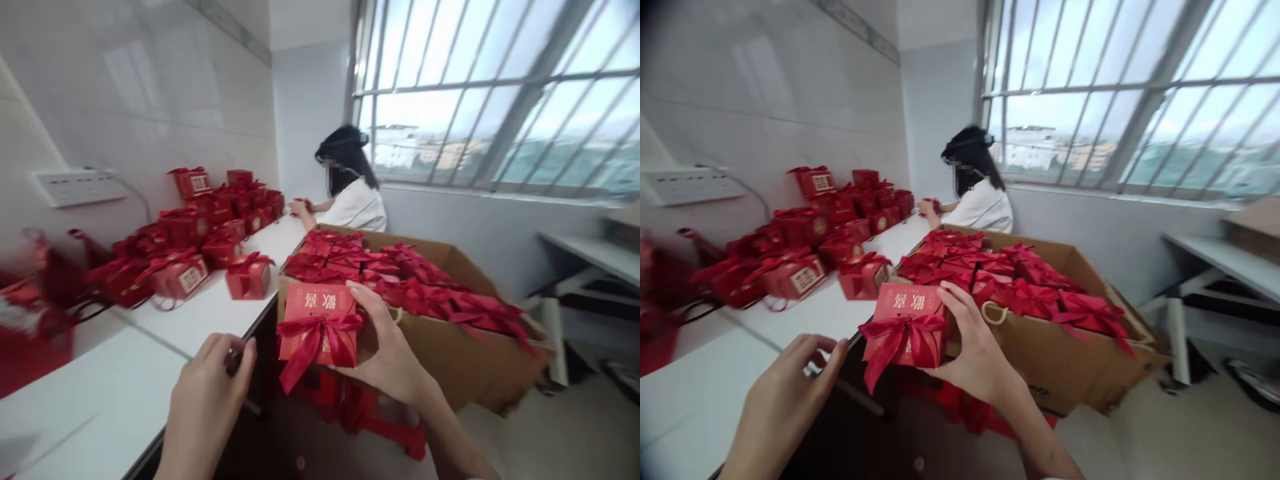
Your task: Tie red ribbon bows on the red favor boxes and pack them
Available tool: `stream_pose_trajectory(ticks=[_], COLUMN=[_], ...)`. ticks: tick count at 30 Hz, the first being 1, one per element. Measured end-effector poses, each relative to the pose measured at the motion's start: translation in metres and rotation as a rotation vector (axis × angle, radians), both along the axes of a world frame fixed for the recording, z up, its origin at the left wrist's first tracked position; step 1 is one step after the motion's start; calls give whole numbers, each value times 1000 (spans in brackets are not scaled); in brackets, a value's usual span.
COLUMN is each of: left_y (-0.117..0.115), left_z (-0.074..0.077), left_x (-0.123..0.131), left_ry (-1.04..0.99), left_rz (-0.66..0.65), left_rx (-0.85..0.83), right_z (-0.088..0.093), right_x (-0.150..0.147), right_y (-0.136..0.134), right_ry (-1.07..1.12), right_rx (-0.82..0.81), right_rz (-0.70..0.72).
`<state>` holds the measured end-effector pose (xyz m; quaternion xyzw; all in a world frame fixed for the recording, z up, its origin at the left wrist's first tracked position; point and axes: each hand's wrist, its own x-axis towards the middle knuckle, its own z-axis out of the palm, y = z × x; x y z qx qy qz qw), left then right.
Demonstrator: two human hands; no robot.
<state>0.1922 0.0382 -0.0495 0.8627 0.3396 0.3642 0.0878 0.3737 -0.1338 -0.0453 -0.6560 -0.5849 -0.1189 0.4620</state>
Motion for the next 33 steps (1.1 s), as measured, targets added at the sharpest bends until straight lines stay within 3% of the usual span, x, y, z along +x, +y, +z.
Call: stream_pose_trajectory(ticks=[6, 11, 14, 17, 21, 26, 30, 33], left_y=[-8, -24, -32, -37, -43, -56, -85, -101], left_z=[-11, -33, -35, -20, 16, 52, 57, 47], left_x=[50, 77, 93, 114, 156, 249, 331, 368], left_ry=[50, 205, 280, 271, 197, 225, 408, 547], left_rz=[-321, -417, -500, -610, -734, -916, -1084, -1118], left_rx=[-35, -82, -87, 12, 148, 166, 213, 229], right_z=[23, 27, 25, 30, 41, 42, 36, 29], right_x=[43, 77, 94, 114, 155, 218, 254, 266], right_y=[-50, -73, -86, -106, -138, -163, -166, -164], right_ry=[-7, 55, 103, 142, 166, 292, 376, 408], right_rx=[64, 45, 44, 151, 291, 259, 255, 221], right_rz=[-313, -505, -538, -630, -776, -720, -623, -571])
